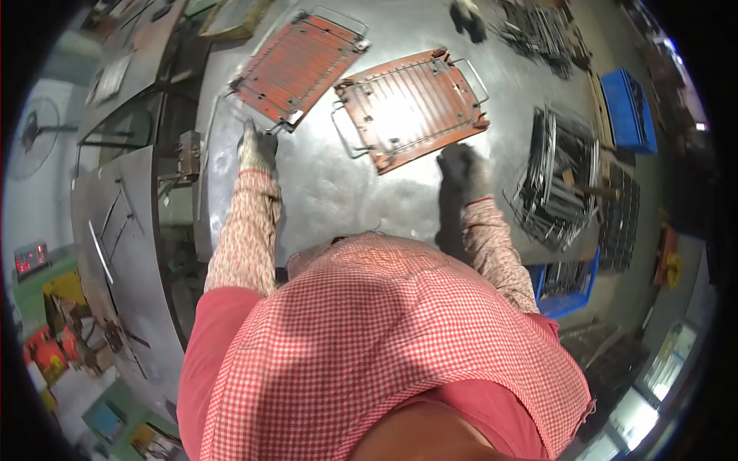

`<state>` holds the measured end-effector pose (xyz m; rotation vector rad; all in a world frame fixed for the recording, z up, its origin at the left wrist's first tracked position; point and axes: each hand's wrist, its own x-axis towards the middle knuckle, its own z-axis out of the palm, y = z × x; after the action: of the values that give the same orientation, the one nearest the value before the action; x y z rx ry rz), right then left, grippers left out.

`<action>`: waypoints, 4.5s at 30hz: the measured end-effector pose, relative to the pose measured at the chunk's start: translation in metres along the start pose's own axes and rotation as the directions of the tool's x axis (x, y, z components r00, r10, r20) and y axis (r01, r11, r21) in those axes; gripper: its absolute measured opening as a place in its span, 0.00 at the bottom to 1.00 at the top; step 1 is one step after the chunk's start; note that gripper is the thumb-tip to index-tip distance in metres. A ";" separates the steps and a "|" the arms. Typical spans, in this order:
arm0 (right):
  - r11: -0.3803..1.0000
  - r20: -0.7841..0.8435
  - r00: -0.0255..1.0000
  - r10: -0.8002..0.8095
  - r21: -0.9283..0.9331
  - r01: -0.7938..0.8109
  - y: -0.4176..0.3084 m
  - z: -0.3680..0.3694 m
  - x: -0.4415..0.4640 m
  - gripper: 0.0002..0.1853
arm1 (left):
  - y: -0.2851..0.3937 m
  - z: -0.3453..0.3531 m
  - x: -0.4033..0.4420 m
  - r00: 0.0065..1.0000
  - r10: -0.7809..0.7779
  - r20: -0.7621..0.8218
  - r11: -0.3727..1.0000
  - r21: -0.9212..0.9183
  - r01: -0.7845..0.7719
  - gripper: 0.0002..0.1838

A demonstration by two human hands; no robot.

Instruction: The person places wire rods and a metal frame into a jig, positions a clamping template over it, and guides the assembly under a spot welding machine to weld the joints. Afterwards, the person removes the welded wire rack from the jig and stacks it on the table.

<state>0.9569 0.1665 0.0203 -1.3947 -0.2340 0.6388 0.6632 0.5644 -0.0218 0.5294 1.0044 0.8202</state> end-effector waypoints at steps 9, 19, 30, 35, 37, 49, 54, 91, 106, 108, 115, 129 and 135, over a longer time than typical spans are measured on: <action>0.901 0.240 0.920 0.311 0.234 -0.365 -0.073 0.060 -0.015 0.09 | -0.005 0.056 -0.048 0.994 -0.077 -0.074 0.967 0.235 0.092 0.20; 0.852 0.518 0.740 0.428 -0.506 -0.138 -0.043 0.252 -0.052 0.16 | 0.058 -0.070 -0.152 0.988 -0.090 -0.121 0.694 0.704 0.150 0.26; 0.515 0.786 0.594 0.172 -0.586 0.626 -0.020 0.714 -0.154 0.40 | 0.067 -0.145 -0.179 0.998 -0.033 0.047 0.752 0.659 -0.006 0.22; 0.516 0.749 0.588 0.307 -0.650 0.559 0.009 0.712 -0.173 0.28 | 0.053 -0.171 -0.173 0.993 0.097 0.072 0.689 0.715 -0.119 0.23; 0.673 0.715 0.557 0.423 -0.659 0.335 0.000 0.682 -0.167 0.21 | 0.063 -0.176 -0.172 0.993 0.110 0.033 0.551 0.830 -0.089 0.27; 0.846 0.589 0.741 0.322 -0.530 0.054 -0.078 0.299 -0.049 0.14 | 0.017 -0.222 -0.141 0.978 -0.202 0.059 0.950 0.255 0.181 0.38; 0.754 0.523 0.773 0.360 -0.651 0.089 -0.086 0.256 -0.050 0.12 | 0.092 -0.144 -0.216 0.961 -0.211 -0.177 0.753 0.597 0.275 0.47; 0.513 0.485 0.867 0.113 -0.776 0.367 -0.007 0.196 0.085 0.37 | -0.010 -0.070 -0.200 0.951 0.175 -0.255 0.583 0.805 0.109 0.30; 0.649 0.680 0.632 0.372 -0.677 0.347 -0.111 0.214 0.048 0.16 | 0.026 0.000 -0.386 0.820 0.259 -0.510 0.698 0.686 0.206 0.36; 0.625 0.748 0.560 0.356 -0.636 0.453 -0.123 0.259 0.022 0.18 | 0.030 -0.033 -0.397 0.780 0.274 -0.562 0.755 0.628 0.187 0.39; 0.656 0.916 0.228 0.330 -0.396 0.642 -0.065 0.436 -0.083 0.21 | 0.094 -0.172 -0.440 0.496 0.343 -0.798 0.833 0.502 0.232 0.41; 0.627 0.899 0.147 0.413 -0.397 0.670 0.013 0.664 -0.229 0.25 | 0.191 -0.346 -0.443 0.328 0.370 -0.869 0.901 0.422 0.101 0.25; 0.560 0.866 0.068 0.495 -0.378 0.737 0.022 0.702 -0.231 0.24 | 0.208 -0.368 -0.433 0.285 0.384 -0.878 0.882 0.440 0.169 0.25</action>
<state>0.4023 0.6295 0.1780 -1.4347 -2.2156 1.3918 0.1373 0.3494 0.1872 0.4762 2.4206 1.0468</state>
